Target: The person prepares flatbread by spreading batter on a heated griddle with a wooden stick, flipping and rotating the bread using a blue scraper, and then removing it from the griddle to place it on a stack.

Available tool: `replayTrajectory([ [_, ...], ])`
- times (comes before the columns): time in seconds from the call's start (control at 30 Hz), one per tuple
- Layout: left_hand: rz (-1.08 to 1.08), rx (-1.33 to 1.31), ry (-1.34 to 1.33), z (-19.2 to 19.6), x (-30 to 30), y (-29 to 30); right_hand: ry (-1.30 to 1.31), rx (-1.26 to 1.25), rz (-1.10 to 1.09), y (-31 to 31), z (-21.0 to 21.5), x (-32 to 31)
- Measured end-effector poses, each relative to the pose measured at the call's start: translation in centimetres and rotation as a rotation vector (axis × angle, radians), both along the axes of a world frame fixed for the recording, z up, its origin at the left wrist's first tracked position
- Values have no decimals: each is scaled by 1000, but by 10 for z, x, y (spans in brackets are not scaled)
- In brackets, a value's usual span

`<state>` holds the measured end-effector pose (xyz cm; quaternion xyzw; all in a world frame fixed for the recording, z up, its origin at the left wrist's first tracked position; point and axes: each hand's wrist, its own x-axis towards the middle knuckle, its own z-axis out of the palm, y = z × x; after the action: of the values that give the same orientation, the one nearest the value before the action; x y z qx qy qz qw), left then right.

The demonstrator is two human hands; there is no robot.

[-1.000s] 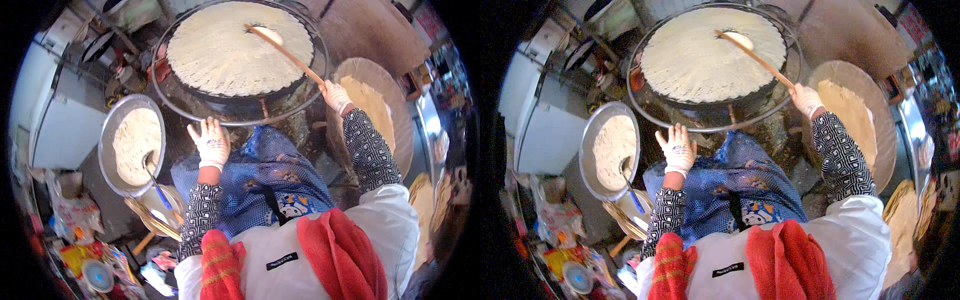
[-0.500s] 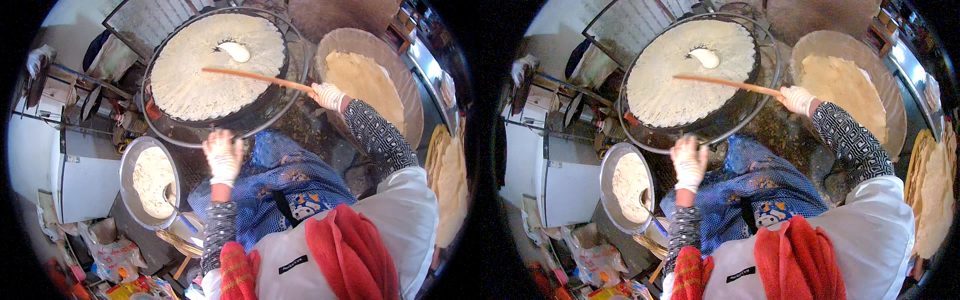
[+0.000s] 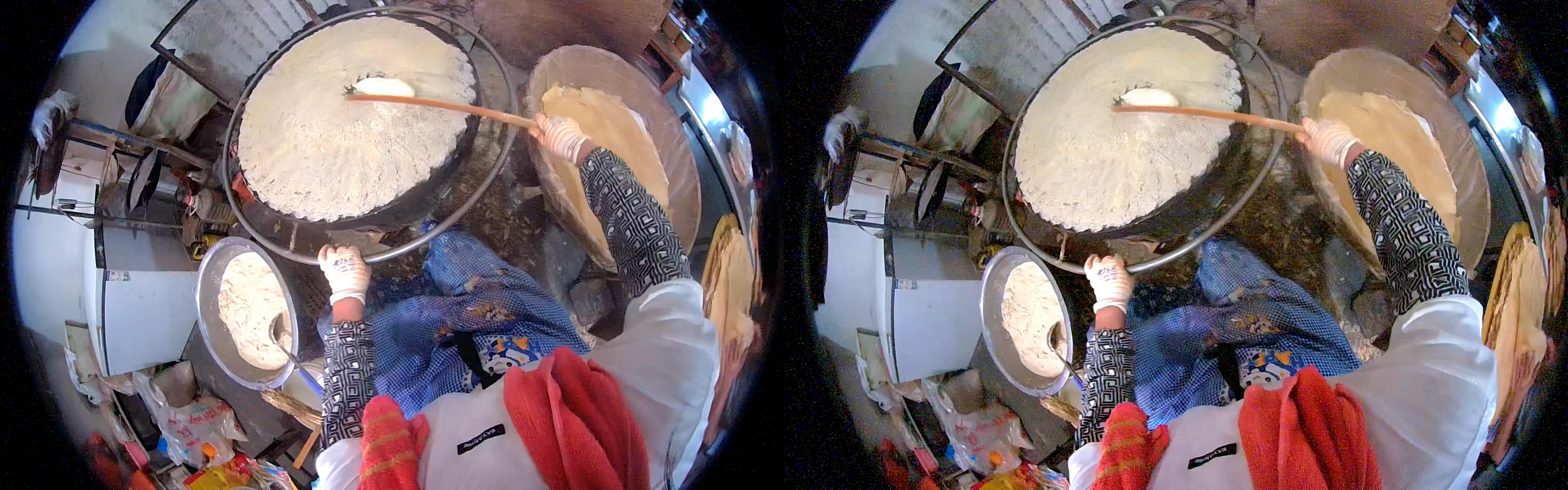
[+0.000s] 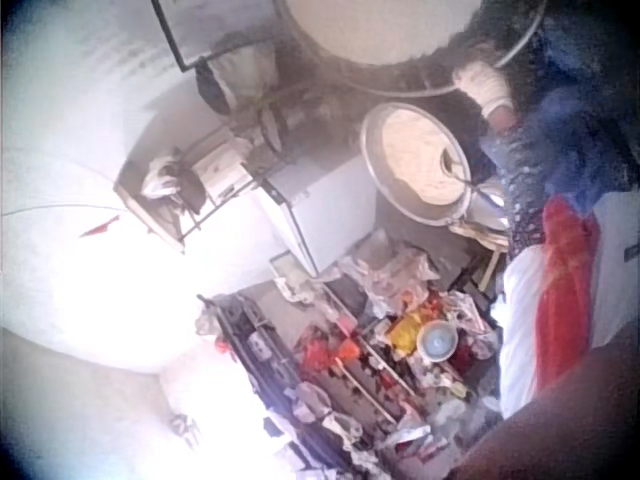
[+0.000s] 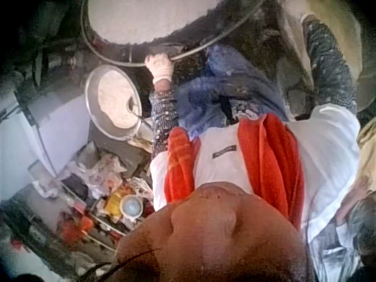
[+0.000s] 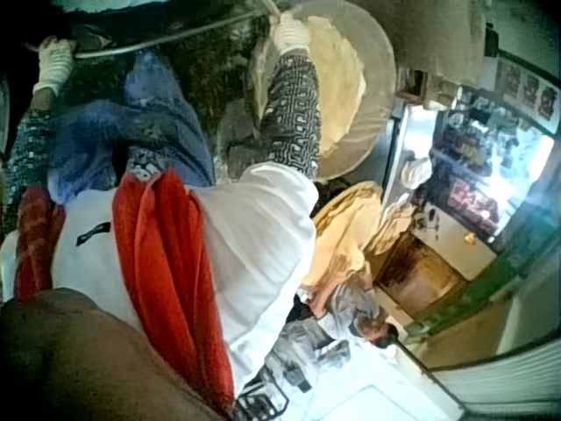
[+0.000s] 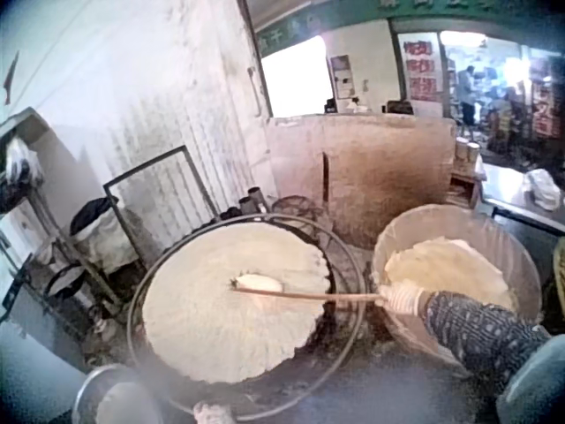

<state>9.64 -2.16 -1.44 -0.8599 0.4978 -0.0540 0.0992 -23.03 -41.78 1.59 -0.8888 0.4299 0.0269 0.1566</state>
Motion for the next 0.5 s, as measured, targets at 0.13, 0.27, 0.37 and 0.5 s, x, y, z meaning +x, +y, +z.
replayTrajectory([
  [0.13, 17, 80, 6, 10, 43, 16, 38, -244, 154, -29, 3, 35],
  [0.27, -17, 64, -6, 12, 88, 32, -1, 124, 137, 25, 41, 89],
  [0.37, -44, 103, -98, 13, 121, 38, -455, 546, 188, 138, 51, 112],
  [0.5, -62, 166, -84, 16, 144, 38, -736, 1037, -22, 217, 73, 80],
])
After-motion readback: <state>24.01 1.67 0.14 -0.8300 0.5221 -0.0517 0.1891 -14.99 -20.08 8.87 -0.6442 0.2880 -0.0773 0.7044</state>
